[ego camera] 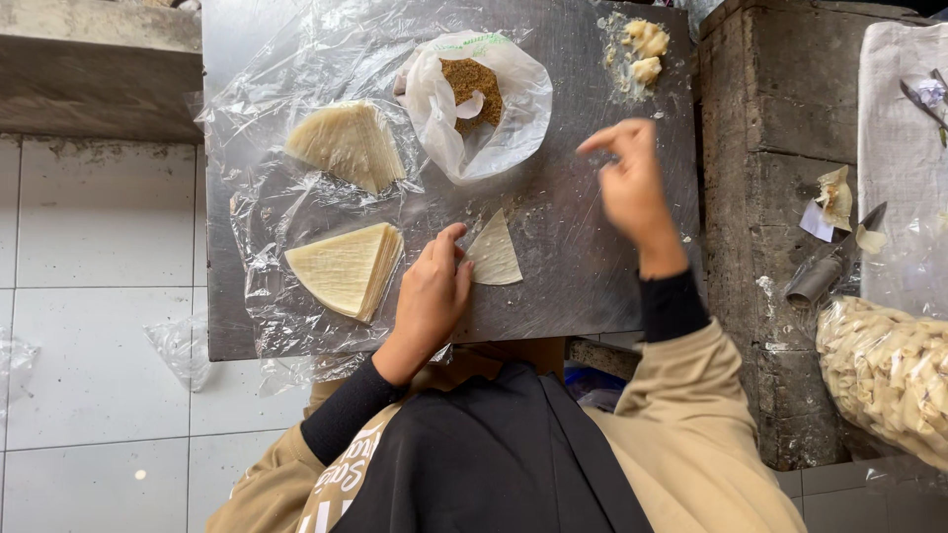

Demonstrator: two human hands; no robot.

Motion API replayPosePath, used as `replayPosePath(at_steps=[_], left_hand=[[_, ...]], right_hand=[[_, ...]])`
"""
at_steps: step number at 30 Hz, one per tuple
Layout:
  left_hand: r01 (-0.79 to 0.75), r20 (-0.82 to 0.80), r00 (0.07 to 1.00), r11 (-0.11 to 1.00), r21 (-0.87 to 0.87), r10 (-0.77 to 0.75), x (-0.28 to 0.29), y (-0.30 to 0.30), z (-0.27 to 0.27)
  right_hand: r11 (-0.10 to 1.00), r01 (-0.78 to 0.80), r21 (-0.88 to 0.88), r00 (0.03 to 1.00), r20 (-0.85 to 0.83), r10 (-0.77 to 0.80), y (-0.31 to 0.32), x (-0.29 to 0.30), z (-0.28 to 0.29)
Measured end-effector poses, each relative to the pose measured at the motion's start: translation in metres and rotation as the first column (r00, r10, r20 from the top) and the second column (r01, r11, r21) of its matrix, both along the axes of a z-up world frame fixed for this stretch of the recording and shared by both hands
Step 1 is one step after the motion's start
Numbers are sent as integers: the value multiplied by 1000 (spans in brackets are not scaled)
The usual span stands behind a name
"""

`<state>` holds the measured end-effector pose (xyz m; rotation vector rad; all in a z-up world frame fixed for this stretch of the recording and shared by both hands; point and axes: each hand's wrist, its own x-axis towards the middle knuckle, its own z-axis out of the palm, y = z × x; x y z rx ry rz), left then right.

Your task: The person prepares pastry by placing filling onto a triangular piece of dough, folding the dough over the filling, and then rolling it into a small roll.

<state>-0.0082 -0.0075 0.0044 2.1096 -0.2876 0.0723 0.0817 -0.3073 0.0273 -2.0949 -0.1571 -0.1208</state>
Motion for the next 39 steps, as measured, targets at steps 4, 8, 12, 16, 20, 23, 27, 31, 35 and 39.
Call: replayPosePath(at_steps=[4,8,12,16,20,23,27,31,35,39], left_hand=[[9,-16,1000,1000,-28,-10,0,2,2],[11,-5,1000,999,-40,-12,0,2,3],[4,-20,1000,999,-35,-4,0,1,4],[2,-24,1000,999,-39,-3,-1,1,2],[4,-11,1000,999,-41,-5,-1,1,1],[0,-17,1000,999,-46,-1,-1,1,0],[-2,-24,1000,999,-43,1,-1,2,0],[-8,-28,1000,998,-57,6,-1,2,-1],[3,-4,1000,998,-58,-3,0,2,0],[4,-28,1000,997,-74,-6,-1,3,0]], right_hand=[[947,-142,-288,981,88,174,67,-53,-1],[836,-94,-540,967,150,206,82,-59,-10],[763,-51,-645,938,231,258,80,-58,-18],[567,109,-816,846,376,378,73,-57,-25],[457,212,-864,797,424,431,66,-55,-26],[527,155,-836,835,396,383,69,-56,-23],[551,120,-826,832,387,398,73,-60,-23],[494,183,-850,818,410,403,68,-55,-23],[504,181,-845,832,405,380,73,-51,-22],[585,160,-795,827,431,360,81,-45,-11]])
